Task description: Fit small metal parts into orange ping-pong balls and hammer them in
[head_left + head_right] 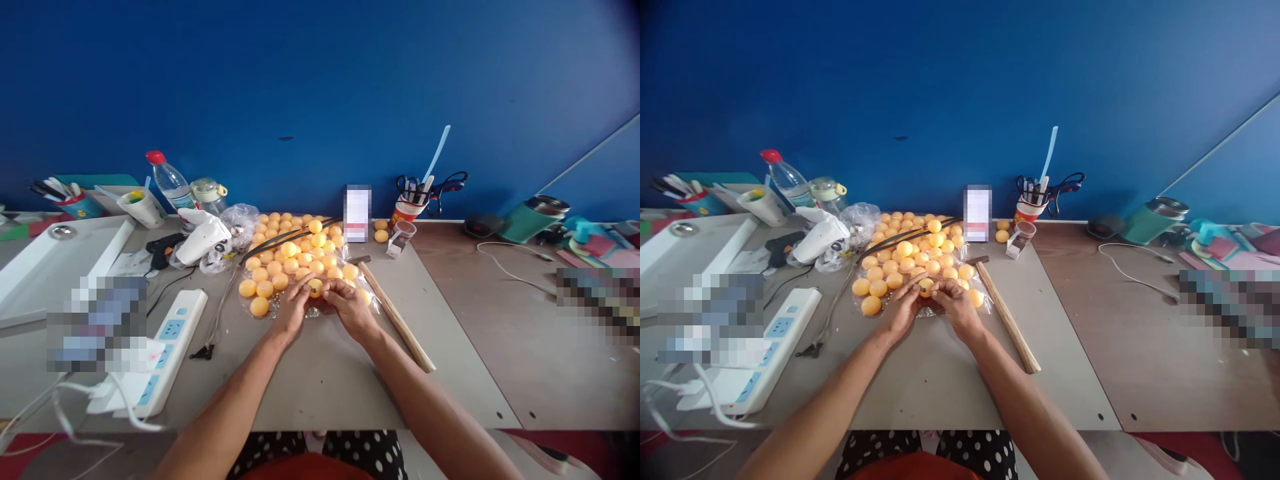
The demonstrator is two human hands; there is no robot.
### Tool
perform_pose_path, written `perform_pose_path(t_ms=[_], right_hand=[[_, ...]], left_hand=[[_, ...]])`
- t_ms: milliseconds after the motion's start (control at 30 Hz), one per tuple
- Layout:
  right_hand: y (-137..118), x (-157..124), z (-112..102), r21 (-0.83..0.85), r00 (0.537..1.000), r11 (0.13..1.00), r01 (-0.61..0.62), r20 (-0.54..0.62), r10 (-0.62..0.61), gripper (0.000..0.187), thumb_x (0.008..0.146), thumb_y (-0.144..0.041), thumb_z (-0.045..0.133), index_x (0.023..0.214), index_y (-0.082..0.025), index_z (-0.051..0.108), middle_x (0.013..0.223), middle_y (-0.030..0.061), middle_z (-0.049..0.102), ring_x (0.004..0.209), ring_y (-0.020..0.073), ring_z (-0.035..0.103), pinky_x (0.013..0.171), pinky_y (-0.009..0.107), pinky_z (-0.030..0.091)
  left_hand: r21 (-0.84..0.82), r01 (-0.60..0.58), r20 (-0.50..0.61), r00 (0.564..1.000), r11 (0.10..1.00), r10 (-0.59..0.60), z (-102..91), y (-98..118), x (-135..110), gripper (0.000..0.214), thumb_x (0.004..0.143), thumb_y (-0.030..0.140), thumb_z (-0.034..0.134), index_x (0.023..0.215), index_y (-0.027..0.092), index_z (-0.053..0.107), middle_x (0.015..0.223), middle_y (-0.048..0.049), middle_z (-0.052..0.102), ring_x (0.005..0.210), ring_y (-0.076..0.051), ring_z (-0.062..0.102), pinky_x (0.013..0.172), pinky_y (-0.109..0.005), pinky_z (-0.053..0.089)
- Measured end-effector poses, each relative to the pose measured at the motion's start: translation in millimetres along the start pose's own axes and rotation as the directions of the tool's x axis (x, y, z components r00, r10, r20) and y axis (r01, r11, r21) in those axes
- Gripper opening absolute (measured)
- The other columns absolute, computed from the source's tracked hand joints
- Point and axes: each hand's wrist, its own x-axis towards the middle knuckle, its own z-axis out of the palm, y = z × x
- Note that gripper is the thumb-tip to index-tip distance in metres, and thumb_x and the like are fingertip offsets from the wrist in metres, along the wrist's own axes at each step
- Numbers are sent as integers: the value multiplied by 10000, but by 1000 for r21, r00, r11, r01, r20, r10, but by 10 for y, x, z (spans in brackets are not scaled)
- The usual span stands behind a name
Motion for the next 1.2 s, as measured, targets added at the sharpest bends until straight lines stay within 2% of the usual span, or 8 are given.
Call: perform_pose_path(t_ms=[167,500,1067,1200], right_hand=[[-23,-4,24,-12,1000,1000,-18,-7,18,310,619,-408,803,707,-191,599,581,-30,586,528,111,505,526,247,379],[-35,-15,27,-50,999,998,-29,-17,28,284,638,-388,781,703,-185,595,574,-32,568,533,109,485,532,250,371],[-11,-5,18,-32,1000,999,-19,3,19,274,639,-393,781,687,-189,605,542,-41,534,516,105,461,531,253,350],[-6,-4,11,-36,1000,999,-18,-7,17,275,633,-394,785,695,-190,611,553,-36,549,528,111,473,543,258,362]], left_hand=[[89,-49,32,998,995,47,-11,41,-10,355,869,435,576,1141,243,698,1164,-51,696,1192,-278,573,1036,-449,466],[172,-28,36,999,985,22,-7,112,-26,355,883,408,552,1159,231,689,1184,-56,692,1180,-264,584,1012,-416,481],[206,-29,43,999,978,21,-8,179,-43,362,881,401,547,1155,209,685,1197,-72,687,1160,-257,595,1026,-413,457],[224,5,48,999,975,-16,-8,214,-49,370,888,393,530,1172,202,671,1226,-76,672,1174,-259,589,1034,-416,449]])
